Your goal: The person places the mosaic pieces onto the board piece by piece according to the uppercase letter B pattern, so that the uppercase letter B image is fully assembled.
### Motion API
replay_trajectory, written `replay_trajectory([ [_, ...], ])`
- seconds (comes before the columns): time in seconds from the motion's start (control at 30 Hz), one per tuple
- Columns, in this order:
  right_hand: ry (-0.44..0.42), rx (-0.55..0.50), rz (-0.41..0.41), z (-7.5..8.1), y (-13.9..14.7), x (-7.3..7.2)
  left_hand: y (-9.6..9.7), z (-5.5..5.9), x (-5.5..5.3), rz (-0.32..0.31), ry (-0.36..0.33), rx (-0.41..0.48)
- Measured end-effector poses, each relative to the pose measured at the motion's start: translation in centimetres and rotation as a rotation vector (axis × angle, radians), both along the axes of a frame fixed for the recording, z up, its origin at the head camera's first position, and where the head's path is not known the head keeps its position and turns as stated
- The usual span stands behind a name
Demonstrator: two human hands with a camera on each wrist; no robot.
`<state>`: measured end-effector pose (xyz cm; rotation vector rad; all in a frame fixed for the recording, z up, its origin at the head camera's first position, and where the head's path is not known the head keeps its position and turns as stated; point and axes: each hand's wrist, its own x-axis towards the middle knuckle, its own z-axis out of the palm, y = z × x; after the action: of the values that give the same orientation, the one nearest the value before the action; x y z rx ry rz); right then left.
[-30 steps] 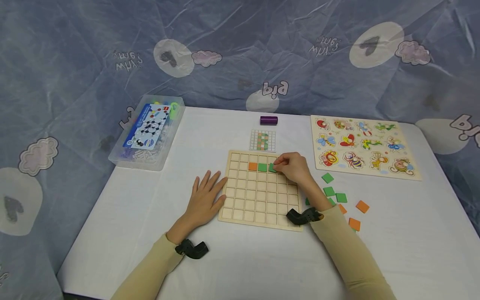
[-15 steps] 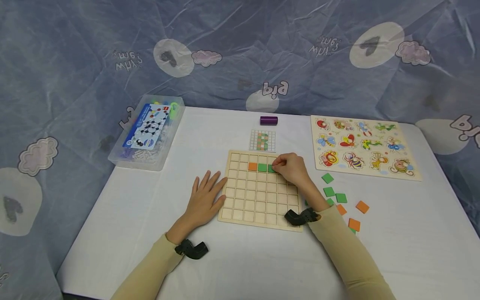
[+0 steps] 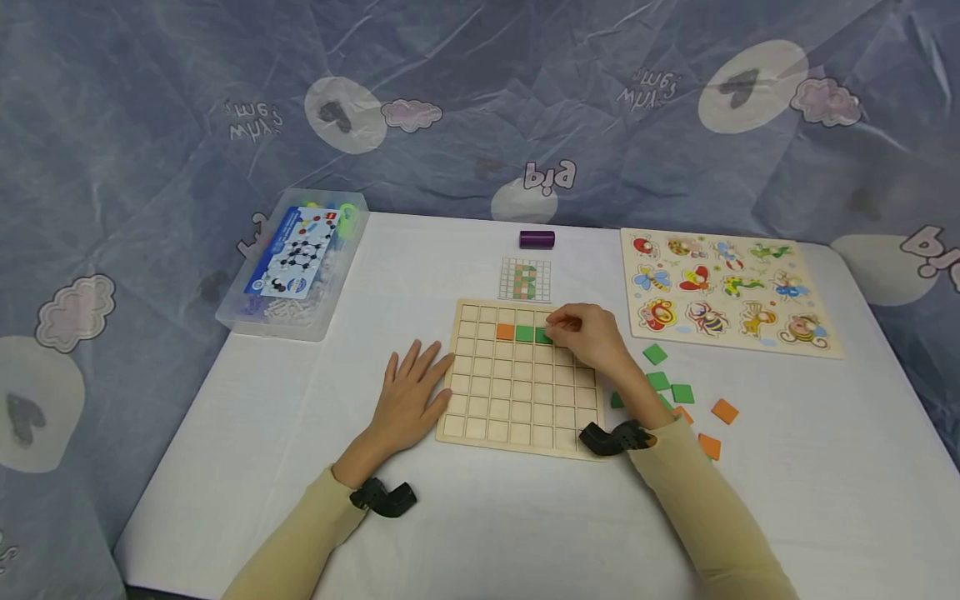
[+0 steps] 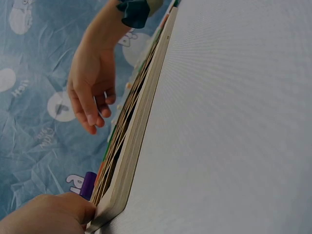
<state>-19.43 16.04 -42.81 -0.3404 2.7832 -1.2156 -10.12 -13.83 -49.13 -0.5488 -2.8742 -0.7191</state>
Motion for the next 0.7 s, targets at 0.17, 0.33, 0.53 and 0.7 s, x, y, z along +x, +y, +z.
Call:
replay_trajectory([
  [0.17,0.025,-0.016,0.032,0.4,0.8,0.8,0.0,0.0,0.0,0.001,-0.002,0.001],
  [0.33,0.03,-0.021,0.028,0.6,2.2,1.8,0.0,-0.1,0.0,0.001,-0.005,-0.001],
  [0.53,0.078,0.021,0.017,0.7,4.4,3.2,0.0,0.0,0.0,0.0,0.002,-0.001],
  [0.7,0.096,0.042,-0.013,0.7,6.2,4.5,0.0,0.0,0.0,-0.002,-0.004,0.0],
])
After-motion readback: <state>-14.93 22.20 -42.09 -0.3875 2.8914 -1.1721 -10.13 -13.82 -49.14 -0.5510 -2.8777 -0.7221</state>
